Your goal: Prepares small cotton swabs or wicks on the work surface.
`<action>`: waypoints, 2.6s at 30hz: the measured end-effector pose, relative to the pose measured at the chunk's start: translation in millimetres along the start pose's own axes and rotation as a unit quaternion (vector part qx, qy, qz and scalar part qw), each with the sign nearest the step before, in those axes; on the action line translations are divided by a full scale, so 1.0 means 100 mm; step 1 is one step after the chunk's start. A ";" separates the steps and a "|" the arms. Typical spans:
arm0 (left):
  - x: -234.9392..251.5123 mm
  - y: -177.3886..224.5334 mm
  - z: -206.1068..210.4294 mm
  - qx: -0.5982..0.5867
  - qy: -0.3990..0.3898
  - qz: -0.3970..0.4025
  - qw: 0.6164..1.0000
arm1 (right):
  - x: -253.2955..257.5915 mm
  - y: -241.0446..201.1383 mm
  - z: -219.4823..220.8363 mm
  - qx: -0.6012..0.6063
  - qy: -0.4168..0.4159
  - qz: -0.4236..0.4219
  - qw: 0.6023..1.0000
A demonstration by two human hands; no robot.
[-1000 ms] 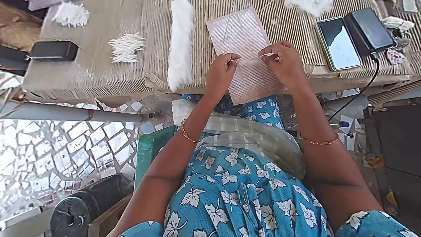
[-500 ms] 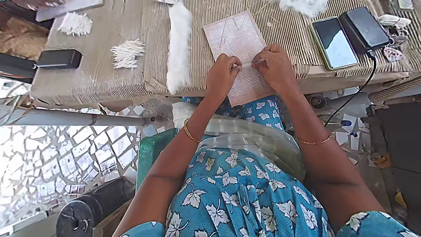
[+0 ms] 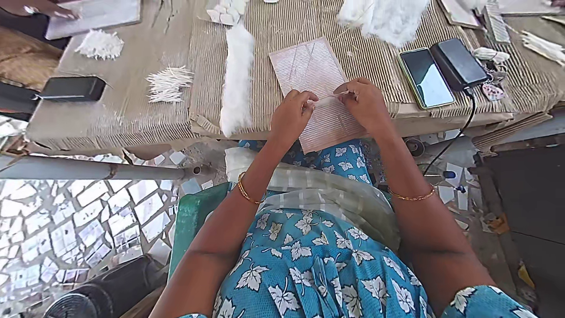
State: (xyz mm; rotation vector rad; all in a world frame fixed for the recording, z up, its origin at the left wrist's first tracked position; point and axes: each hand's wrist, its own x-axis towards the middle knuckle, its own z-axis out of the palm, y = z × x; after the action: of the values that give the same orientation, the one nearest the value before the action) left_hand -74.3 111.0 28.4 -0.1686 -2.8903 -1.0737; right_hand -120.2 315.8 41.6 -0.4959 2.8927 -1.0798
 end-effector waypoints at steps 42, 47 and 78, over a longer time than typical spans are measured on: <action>0.11 0.13 0.06 0.036 0.015 -0.010 0.999 | 0.03 0.03 0.14 -0.010 0.023 -0.058 0.998; 0.14 0.04 -0.04 -0.056 0.004 -0.003 0.998 | 0.04 0.09 -0.03 0.045 -0.014 -0.001 0.999; 0.21 0.17 0.06 -0.009 -0.007 0.003 1.000 | 0.01 0.04 -0.01 -0.012 0.013 -0.028 0.999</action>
State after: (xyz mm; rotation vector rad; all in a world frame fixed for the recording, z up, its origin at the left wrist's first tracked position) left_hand -92.6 129.9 36.8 -0.1862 -2.8904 -1.1035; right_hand -122.6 318.6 40.3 -0.5724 2.9342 -1.0691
